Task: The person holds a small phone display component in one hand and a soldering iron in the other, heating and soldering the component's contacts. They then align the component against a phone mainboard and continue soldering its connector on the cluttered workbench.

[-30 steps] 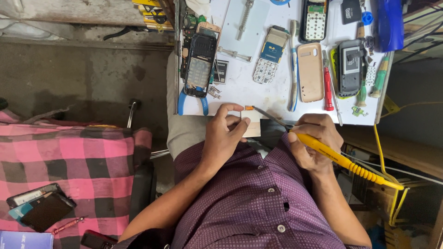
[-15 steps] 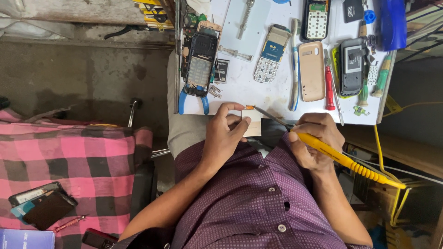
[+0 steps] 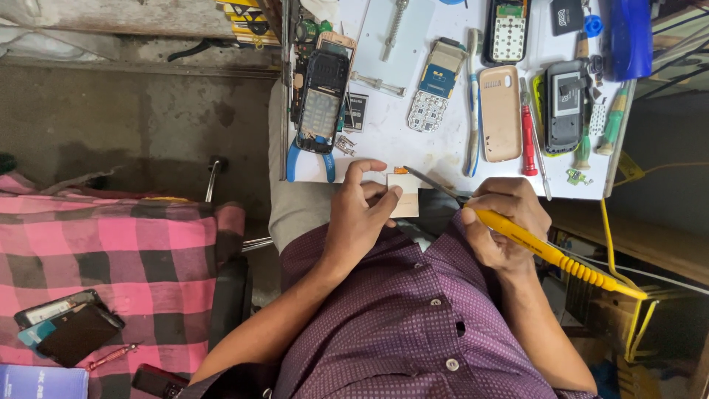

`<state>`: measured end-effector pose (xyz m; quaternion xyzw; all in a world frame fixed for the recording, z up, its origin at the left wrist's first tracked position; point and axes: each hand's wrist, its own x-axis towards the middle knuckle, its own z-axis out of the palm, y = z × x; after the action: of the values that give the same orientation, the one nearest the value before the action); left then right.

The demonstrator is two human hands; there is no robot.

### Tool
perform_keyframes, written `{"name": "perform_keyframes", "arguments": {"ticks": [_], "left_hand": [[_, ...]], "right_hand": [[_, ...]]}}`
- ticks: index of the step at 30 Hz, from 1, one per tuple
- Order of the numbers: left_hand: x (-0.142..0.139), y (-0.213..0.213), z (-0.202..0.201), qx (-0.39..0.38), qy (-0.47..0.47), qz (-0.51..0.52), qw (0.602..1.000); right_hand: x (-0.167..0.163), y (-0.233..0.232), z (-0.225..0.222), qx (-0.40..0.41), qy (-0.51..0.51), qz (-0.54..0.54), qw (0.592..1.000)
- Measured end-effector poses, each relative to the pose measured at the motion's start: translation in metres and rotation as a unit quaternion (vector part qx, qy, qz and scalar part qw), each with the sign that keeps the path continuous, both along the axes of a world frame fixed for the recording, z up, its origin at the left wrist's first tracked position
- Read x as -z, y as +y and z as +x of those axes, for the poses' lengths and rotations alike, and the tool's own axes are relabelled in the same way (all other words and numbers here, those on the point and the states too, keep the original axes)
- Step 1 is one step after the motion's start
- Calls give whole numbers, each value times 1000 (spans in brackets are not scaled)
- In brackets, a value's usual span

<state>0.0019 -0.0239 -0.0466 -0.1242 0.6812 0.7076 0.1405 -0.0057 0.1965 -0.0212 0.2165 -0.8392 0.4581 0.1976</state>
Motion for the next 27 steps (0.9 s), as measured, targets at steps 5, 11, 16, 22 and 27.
{"name": "perform_keyframes", "arguments": {"ticks": [5,11,16,22,27], "left_hand": [[0,0,-1,3,3,-9,1000],[0,-1,-1,2,8,-9,1000],[0,0,-1,2,4,-12,1000],[2,0,-1,-5,7,0,1000],[2,0,-1,-3,5,-12,1000]], "right_hand": [[0,0,0,0,0,7,1000],[0,0,-1,-3,-9,-3,1000],[0,1,0,-3,-8,1,1000],[2,0,-2,-7,-9,-6,1000],[1,-1,-2,-7,-8,-4,1000]]}}
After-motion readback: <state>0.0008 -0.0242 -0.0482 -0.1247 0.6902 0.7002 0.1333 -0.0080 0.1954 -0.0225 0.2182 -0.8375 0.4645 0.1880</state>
